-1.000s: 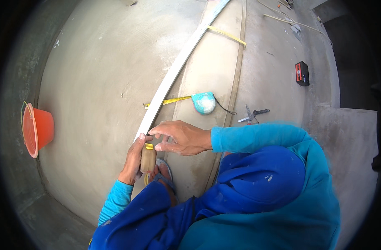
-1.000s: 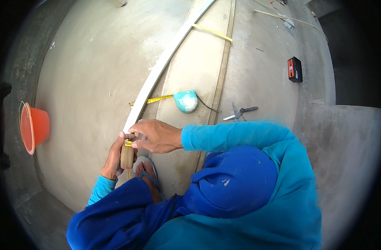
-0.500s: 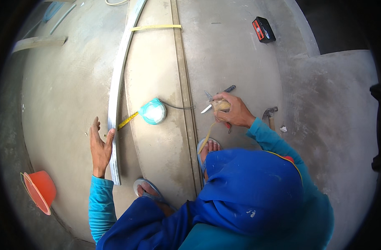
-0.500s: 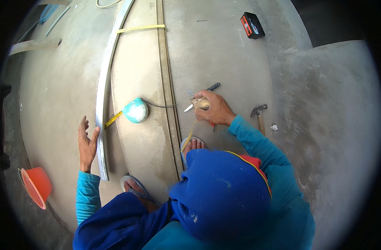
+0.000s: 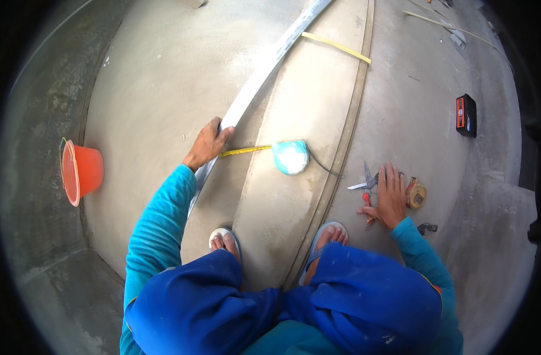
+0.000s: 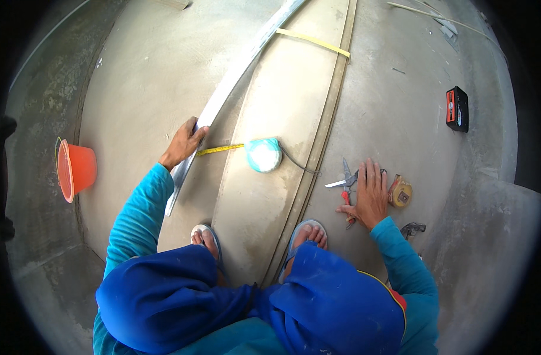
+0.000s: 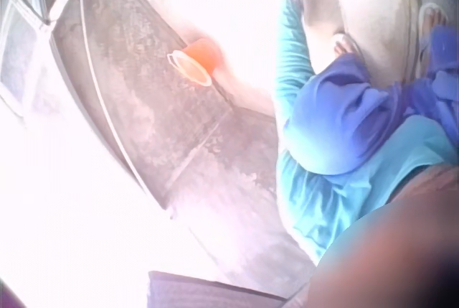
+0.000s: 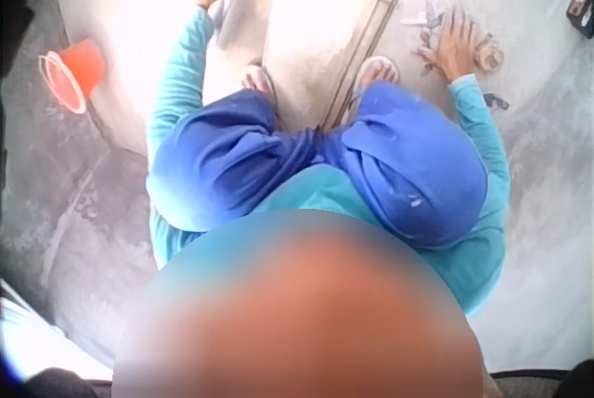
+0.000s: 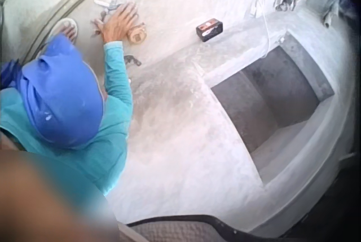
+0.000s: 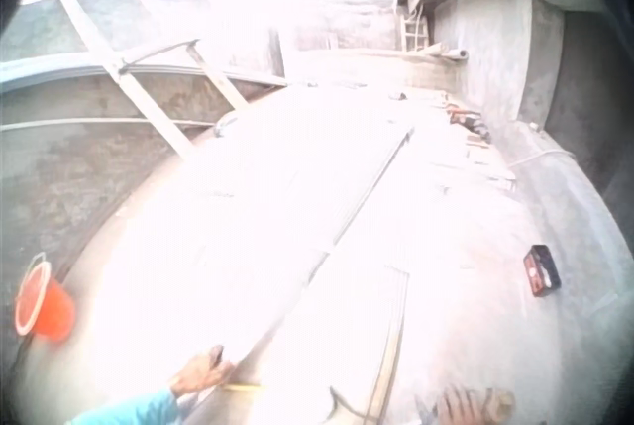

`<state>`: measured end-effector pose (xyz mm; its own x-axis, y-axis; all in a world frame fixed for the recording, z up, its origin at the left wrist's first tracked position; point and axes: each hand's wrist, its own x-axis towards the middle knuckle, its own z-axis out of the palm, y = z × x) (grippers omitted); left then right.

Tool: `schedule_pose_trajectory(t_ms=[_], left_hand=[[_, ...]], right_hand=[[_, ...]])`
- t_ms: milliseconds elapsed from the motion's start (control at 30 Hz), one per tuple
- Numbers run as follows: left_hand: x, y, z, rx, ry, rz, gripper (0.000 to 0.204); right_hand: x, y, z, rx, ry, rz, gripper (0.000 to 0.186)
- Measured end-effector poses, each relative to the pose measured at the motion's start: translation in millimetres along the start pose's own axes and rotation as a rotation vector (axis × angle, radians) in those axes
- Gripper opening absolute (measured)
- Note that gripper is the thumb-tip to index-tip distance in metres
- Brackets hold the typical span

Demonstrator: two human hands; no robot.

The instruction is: The person measures a metal strip with a tape measure, marks it, and then uses tin snips to cut the strip into a smaller piece. The person then inspects the cut edge of the metal strip.

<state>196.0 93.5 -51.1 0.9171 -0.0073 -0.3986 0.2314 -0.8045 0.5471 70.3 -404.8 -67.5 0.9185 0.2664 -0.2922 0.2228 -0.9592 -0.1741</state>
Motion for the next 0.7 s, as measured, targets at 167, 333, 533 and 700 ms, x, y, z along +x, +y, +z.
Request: schedule_pose_trajectory(t_ms=[167, 333, 533, 700], left_hand=[[-22.9, 4.6, -35.0, -0.064, 0.007, -0.07, 0.052], [-55.1, 12.0, -67.3, 0.04, 0.11, -0.053, 0.056], [-108.1, 17.8, -93.4, 0.028, 0.109, -0.057, 0.053], [-141.5, 8.8, -100.5, -0.185, 0.024, -0.104, 0.038]], right_hand=[[-8.1, 1.1, -4.2, 0.045, -0.045, 0.06, 0.138], [-10.2, 19.0, -7.8, 0.091, -0.011, 0.006, 0.09], [16.6, 15.3, -56.3, 0.393, -0.003, 0.053, 0.028], [43.1, -65.0, -137.1, 0.932, 0.055, -0.177, 0.01]])
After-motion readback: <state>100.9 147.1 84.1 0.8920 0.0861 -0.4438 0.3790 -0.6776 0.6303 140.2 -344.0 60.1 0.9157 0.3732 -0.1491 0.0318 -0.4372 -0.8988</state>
